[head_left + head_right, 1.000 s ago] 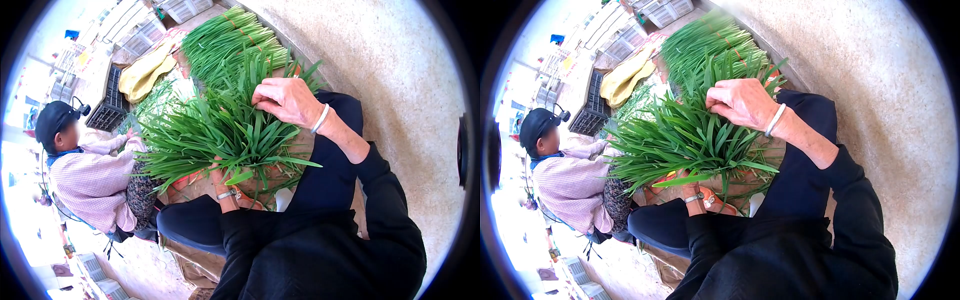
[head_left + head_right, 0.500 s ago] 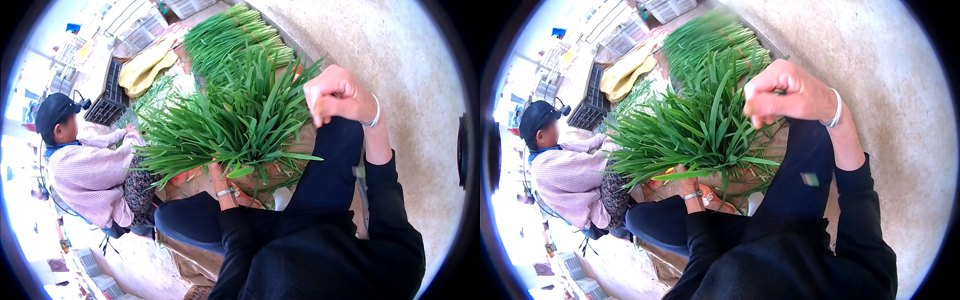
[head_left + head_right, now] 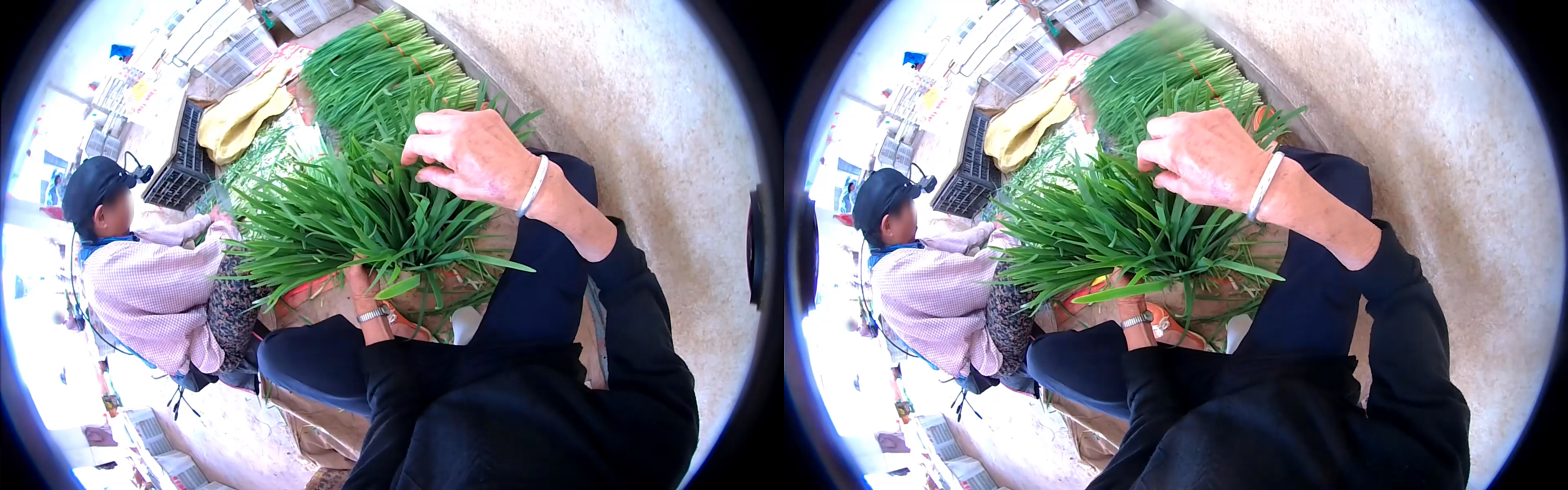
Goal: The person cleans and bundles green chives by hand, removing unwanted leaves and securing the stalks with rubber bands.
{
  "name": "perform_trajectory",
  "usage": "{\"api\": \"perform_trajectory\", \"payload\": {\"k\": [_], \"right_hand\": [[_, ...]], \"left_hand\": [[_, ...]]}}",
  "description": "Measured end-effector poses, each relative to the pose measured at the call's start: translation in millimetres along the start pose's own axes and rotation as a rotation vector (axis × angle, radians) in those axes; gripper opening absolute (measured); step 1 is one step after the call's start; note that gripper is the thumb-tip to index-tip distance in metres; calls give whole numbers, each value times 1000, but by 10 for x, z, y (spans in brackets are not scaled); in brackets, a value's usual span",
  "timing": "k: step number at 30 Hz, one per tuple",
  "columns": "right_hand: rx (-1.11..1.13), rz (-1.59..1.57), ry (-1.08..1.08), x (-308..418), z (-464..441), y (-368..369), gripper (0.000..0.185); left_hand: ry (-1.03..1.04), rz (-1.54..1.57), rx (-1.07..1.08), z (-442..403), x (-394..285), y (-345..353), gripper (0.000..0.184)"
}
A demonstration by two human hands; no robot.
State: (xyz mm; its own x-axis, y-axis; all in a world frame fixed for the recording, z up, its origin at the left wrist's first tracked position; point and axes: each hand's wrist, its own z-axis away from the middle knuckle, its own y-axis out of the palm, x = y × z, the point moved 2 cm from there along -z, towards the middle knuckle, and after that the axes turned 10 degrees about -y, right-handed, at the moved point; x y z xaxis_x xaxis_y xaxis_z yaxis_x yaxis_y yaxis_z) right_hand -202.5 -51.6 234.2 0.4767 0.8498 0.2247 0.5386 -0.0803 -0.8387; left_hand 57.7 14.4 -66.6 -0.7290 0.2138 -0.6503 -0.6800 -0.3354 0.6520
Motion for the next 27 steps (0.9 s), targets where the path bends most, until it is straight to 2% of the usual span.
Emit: {"api": "perform_trajectory", "payload": {"k": [6, 8, 9, 11, 12, 13, 14, 15, 16, 18, 20, 21, 22, 23, 24, 25, 26, 27], "right_hand": [[-9, 55, -13, 34, 45, 142, 12], [-166, -34, -52, 50, 63, 190, 10], [-166, -33, -52, 70, 70, 204, 10], [-235, -330, 110, 83, 104, 224, 4], [-237, -324, 117, 69, 119, 271, 4], [-387, -534, 146, 6, 161, 319, 4], [-540, -751, 159, -48, 168, 351, 5], [-590, -840, 248, -88, 136, 180, 8], [-692, -854, 153, -172, 90, -94, 10], [-721, -906, 69, -166, 75, -206, 16], [-546, -1050, -166, -279, 129, -362, 24], [-447, -1151, -177, -255, 226, -453, 29], [-321, -1125, -135, -266, 337, -534, 30], [-194, -1089, -98, -273, 450, -619, 31], [-187, -1024, -2, -259, 498, -604, 29], [-191, -1022, 0, -225, 526, -570, 29], [-218, -863, 110, -207, 539, -519, 24], [-242, -703, 217, -203, 530, -476, 19]], "left_hand": [[56, 10, 17, 24, 23, 1, 29], [67, 43, 26, 46, 50, -5, 29], [77, 74, 35, 85, 32, 43, 29], [82, 37, -15, 172, -16, 127, 29], [84, 1, -65, 184, -23, 153, 29], [39, -63, 64, 114, -28, 0, 28], [40, -64, 63, 53, 35, -139, 28], [67, -15, 30, 97, 12, -59, 26], [84, 38, 5, 106, -10, 32, 23], [99, 91, -12, 85, -31, 56, 20], [88, 104, 172, 20, 16, -151, 19], [66, 84, 124, 87, -37, 5, 20], [58, 90, 126, 82, 54, -104, 20], [176, -261, 13, 72, 58, -231, 23], [188, -290, -11, 104, 55, -210, 24], [201, -318, -36, 138, 51, -187, 24], [212, -347, -61, 172, 46, -163, 24], [152, -164, 38, 188, 31, -105, 24]]}}
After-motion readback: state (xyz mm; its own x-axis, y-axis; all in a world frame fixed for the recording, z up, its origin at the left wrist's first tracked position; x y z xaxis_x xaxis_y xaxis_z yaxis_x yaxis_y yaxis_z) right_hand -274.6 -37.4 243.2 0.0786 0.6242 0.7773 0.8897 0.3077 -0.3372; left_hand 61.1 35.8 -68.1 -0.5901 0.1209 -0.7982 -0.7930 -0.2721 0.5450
